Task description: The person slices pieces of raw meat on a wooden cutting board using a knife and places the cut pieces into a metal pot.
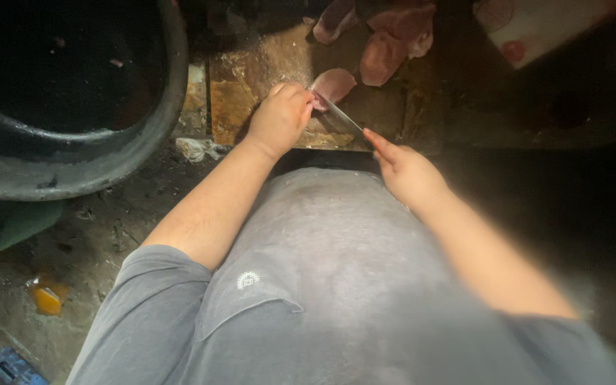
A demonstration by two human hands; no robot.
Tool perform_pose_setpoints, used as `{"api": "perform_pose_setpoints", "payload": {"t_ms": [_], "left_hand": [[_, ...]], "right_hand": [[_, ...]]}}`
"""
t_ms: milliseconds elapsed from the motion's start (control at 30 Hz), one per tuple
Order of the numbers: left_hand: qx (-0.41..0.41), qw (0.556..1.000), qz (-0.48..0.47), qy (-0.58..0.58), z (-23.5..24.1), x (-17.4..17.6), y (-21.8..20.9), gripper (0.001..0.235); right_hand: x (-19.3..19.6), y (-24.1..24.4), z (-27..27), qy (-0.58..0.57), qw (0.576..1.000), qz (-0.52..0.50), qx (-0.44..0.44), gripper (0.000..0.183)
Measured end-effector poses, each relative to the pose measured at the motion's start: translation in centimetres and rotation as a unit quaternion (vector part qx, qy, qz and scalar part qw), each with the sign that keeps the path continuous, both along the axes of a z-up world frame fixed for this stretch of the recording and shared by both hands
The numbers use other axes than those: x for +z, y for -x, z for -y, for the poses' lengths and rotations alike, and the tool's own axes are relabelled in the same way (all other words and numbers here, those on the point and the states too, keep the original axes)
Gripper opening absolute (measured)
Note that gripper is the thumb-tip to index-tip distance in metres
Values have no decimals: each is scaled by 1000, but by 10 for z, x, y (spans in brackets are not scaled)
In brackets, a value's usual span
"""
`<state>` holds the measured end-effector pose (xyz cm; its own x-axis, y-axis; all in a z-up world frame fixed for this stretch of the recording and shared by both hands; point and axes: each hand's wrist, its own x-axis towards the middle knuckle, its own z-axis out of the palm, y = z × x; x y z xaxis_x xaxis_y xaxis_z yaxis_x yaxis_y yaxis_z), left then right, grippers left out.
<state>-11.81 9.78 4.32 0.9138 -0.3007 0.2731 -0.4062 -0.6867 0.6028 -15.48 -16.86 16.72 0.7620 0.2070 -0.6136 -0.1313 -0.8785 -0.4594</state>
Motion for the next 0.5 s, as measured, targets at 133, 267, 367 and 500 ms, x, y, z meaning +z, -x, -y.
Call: {"api": "perform_pose_setpoints", "payload": {"t_ms": [133, 267, 367, 500], "left_hand": [[-5, 999, 30, -16, 0, -3, -1, 15], [-16, 999, 21, -18, 0, -2, -6, 14], [-16, 1000, 10, -22, 0, -1, -6, 14], [7, 1000, -10, -19, 3, -1, -7, 12]], "right_hand": [[-21, -4, -6, -25, 994, 95, 49, 48], [-45, -22, -29, -57, 988, 127, 61, 49], [-58, -33, -46, -84, 982, 151, 76, 49], [-56, -28, -36, -83, 983, 144, 81, 52]]}}
